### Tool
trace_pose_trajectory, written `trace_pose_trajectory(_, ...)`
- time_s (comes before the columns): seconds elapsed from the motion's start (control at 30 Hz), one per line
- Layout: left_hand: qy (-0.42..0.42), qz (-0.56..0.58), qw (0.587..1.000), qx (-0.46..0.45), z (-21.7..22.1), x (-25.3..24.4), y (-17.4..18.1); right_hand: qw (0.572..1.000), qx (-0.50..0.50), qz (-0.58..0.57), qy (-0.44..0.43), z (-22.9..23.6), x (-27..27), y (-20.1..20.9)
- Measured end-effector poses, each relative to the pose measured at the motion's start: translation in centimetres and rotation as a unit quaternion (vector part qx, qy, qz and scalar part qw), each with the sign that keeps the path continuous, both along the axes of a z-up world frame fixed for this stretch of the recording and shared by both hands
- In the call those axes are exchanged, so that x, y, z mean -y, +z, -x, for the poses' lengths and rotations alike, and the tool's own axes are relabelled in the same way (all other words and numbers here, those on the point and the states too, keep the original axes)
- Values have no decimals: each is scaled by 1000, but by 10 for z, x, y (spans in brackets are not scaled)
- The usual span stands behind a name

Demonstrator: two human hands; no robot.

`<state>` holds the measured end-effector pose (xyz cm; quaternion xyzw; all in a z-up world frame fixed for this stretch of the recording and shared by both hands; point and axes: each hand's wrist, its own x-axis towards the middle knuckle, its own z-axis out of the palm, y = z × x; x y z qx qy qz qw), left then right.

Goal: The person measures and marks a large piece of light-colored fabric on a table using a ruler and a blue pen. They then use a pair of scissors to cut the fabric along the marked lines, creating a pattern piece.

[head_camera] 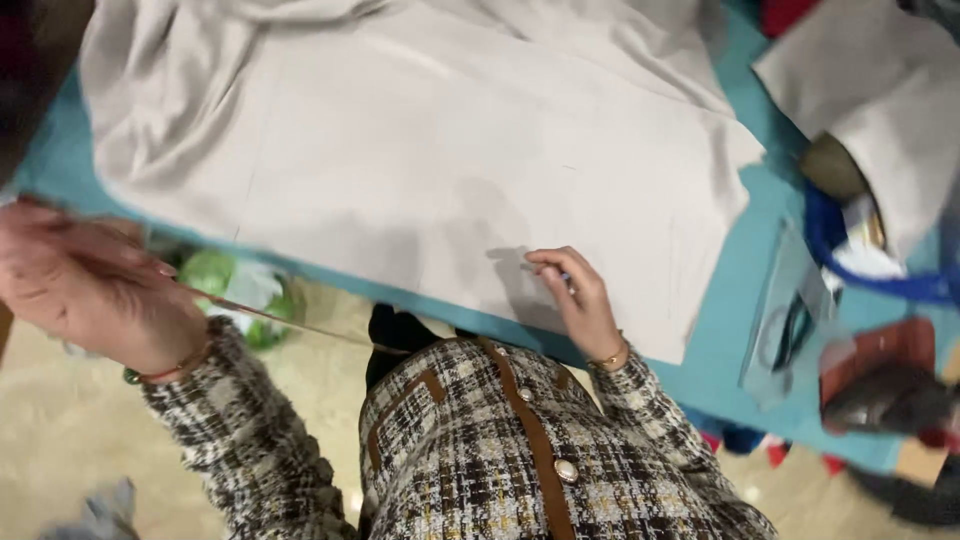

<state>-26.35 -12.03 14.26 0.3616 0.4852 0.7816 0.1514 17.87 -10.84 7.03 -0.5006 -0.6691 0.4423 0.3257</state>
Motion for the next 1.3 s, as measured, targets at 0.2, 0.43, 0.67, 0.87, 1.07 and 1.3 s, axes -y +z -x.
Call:
trace_pose_trajectory(0.2,2,438,895,-82,-68,97,-72,995,7,0,97,-16,-39,-6)
trace_pose_trajectory(0.43,-65,492,845,-200,-175,137,-127,983,24,-40,179,15,-58,22)
trace_pose_trajectory(0.67,-77,485,803,-339,-173,137,-158,975,11,-43,218,26,-62,26)
trace_pose_trajectory(0.87,-80,497,799,-328,-172,135,-154,975,9,-61,214,22,-66,24)
trace_pose_trajectory(1.07,-66,511,779,-357,-170,125,-162,977,28,-75,197,21,-66,29)
trace_pose_trajectory(1.3,-76,525,759,-377,-169,122,-154,973,94,-120,171,15,-85,24)
